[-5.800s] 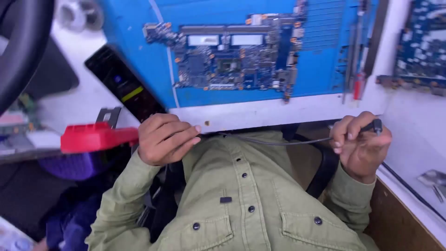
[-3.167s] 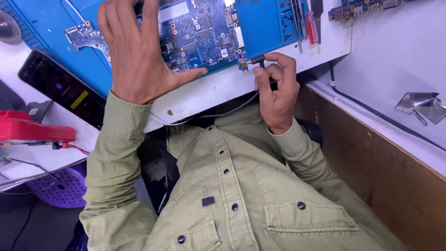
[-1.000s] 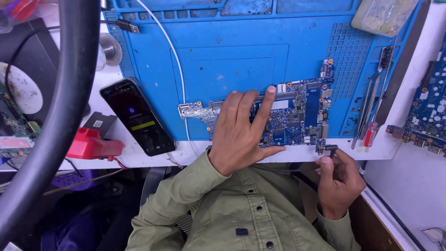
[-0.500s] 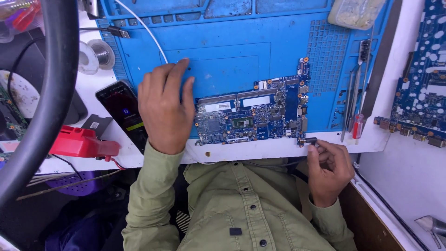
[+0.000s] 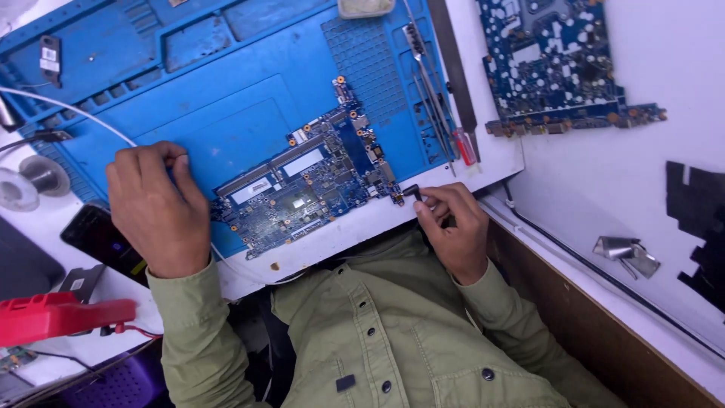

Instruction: The person uses a multimeter to test a blue circuit board on a workbench. They connect the multimeter probes to various points on the board, flip the board over to test the other side, and then flip it back to continue testing.

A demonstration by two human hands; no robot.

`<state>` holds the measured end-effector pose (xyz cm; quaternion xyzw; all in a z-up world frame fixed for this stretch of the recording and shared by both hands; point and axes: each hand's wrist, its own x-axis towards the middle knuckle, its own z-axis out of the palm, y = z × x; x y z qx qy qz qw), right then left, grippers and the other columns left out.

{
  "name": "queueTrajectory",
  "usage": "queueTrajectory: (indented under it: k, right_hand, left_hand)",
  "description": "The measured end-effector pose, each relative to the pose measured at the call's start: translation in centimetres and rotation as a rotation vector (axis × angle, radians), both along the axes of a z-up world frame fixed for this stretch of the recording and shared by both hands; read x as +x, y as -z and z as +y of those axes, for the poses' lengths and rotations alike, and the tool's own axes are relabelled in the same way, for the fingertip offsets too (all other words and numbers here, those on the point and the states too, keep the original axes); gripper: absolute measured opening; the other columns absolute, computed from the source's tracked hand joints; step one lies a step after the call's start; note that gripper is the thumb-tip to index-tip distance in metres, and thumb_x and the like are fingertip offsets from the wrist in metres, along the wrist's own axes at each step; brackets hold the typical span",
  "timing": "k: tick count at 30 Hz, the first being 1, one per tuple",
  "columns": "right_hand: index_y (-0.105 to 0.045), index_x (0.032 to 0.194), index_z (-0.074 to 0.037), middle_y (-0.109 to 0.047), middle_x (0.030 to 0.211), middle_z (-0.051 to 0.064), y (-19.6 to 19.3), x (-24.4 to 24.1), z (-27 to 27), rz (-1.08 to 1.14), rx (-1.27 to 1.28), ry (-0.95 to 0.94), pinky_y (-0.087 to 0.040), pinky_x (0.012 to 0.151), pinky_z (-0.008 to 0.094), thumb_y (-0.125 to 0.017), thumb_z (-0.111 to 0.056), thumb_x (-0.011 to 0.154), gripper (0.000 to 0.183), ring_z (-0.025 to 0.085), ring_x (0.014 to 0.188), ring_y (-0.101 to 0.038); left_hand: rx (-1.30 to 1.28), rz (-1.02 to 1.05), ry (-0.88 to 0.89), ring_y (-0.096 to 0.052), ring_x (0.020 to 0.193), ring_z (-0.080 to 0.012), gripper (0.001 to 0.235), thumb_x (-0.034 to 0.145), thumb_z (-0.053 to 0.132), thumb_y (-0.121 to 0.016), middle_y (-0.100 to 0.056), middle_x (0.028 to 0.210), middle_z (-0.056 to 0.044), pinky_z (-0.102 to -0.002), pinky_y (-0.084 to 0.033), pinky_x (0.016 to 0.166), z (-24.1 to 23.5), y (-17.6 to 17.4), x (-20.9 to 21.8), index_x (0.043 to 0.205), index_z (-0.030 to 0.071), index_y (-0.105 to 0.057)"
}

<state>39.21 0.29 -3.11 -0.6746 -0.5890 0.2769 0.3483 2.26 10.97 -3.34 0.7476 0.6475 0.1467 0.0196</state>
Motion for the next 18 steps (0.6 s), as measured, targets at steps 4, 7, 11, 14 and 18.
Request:
queueTrajectory:
  k: [4,7,11,14,18]
  right_hand:
    - [-0.075,0.108,0.003,-0.067,0.080,0.014,-0.4,0.3,0.2,0.019,0.008,-0.001,-0.058,0.047,0.035,-0.076,-0.003,0.097,0.013,0.025,0.060,-0.068]
    - [-0.075,0.109,0.003,-0.067,0.082,0.013,-0.5,0.7,0.0,0.056,-0.036,-0.011,-0.058,0.048,0.035,-0.075,-0.004,0.098,0.013,0.025,0.062,-0.069]
    - [-0.074,0.110,0.002,-0.067,0.082,0.012,-0.4,1.1,0.1,0.080,-0.039,-0.039,-0.058,0.050,0.034,-0.076,-0.004,0.098,0.013,0.024,0.063,-0.069]
    - [-0.074,0.111,0.002,-0.067,0.083,0.013,-0.6,1.5,0.2,0.098,-0.062,-0.059,-0.058,0.051,0.035,-0.075,-0.006,0.099,0.014,0.024,0.064,-0.069]
    - [-0.073,0.111,0.003,-0.068,0.082,0.014,-0.6,1.7,0.3,0.149,-0.090,-0.069,-0.058,0.049,0.034,-0.073,-0.006,0.100,0.014,0.023,0.060,-0.070]
  left_hand:
    - [0.009,0.059,-0.006,-0.055,0.090,-0.0268,0.020,0.104,-0.001,-0.082,-0.050,0.104,-0.004,-0.040,-0.045,0.078,-0.8,-1.6,1.7,0.108,0.007,-0.064]
    - [-0.001,-0.272,0.049,-0.049,0.084,-0.0272,0.007,0.118,0.004,-0.057,-0.048,0.097,-0.008,-0.044,-0.041,0.083,-1.9,-3.3,3.2,0.112,0.001,-0.060]
    - [0.141,-0.670,0.100,-0.070,0.080,-0.0349,0.010,0.098,-0.010,-0.074,-0.074,0.084,-0.012,-0.049,-0.055,0.090,-3.6,-3.4,5.3,0.095,0.000,-0.072]
    - [0.172,-0.836,0.119,-0.074,0.075,-0.0358,0.015,0.087,-0.013,-0.080,-0.075,0.078,-0.013,-0.051,-0.059,0.091,-4.5,-2.8,6.4,0.085,0.000,-0.072]
    - [0.123,-0.984,0.079,-0.077,0.084,-0.0358,0.011,0.091,-0.011,-0.077,-0.077,0.084,-0.015,-0.053,-0.059,0.094,-5.1,-4.0,8.1,0.093,-0.001,-0.073]
